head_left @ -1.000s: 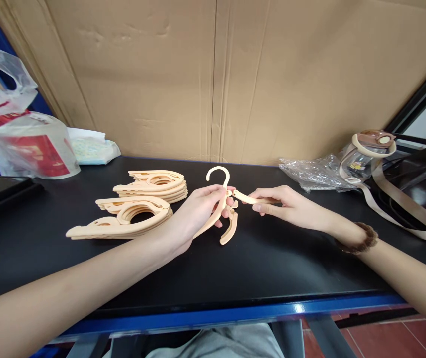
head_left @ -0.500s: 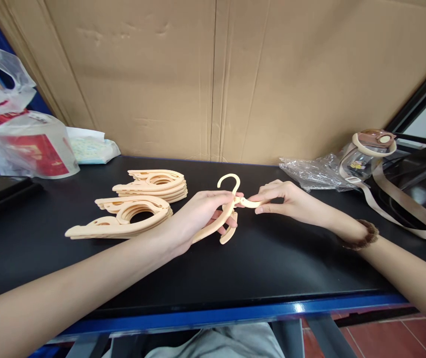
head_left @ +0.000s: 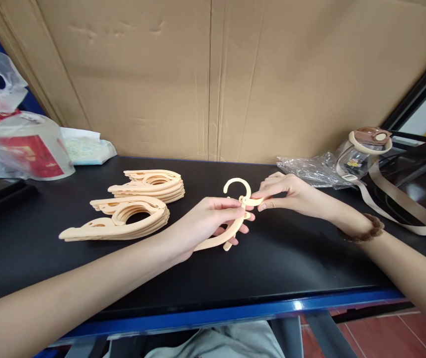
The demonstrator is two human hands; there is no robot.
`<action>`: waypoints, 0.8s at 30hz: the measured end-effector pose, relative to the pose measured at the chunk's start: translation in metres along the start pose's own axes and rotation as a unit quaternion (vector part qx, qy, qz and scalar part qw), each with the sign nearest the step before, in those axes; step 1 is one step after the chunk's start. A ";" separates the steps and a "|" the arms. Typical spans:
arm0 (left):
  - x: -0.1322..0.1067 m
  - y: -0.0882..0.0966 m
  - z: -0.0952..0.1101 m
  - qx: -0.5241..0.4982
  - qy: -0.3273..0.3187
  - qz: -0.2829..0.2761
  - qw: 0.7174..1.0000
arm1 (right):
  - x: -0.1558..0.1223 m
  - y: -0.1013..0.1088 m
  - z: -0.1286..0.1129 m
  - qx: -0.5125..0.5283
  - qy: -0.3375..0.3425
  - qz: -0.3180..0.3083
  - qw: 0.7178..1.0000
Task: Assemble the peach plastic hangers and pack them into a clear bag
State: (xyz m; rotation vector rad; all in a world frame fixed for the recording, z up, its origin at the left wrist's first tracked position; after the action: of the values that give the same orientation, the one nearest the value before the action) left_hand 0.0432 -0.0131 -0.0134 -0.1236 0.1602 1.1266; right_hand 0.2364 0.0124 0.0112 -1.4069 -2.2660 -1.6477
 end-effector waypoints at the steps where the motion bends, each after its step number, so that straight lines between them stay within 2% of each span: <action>1: 0.000 0.001 0.001 0.000 -0.002 0.009 1.000 | 0.000 0.001 0.001 -0.002 -0.004 -0.004 1.000; 6: 0.004 0.012 0.004 -0.020 -0.008 0.049 0.999 | -0.001 0.001 0.006 -0.012 -0.012 -0.037 0.999; 19: 0.003 0.008 0.000 -0.010 0.032 0.000 0.999 | -0.002 -0.003 0.003 -0.021 -0.002 -0.044 0.999; 24: 0.002 0.007 0.002 -0.007 0.012 -0.012 1.000 | -0.003 -0.001 0.003 -0.014 -0.014 -0.037 0.999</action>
State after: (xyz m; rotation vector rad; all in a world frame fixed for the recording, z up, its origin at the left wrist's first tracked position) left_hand 0.0381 -0.0079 -0.0124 -0.1509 0.1707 1.1020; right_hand 0.2389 0.0125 0.0071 -1.3766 -2.3477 -1.6981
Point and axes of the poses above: each hand's wrist, its own x-axis towards the middle knuckle, its own y-axis out of the back of the hand, z = x × y, the point moved 3 cm from there along x, towards the middle knuckle, and after that the axes turned 10 degrees about z, right-handed, at the moved point
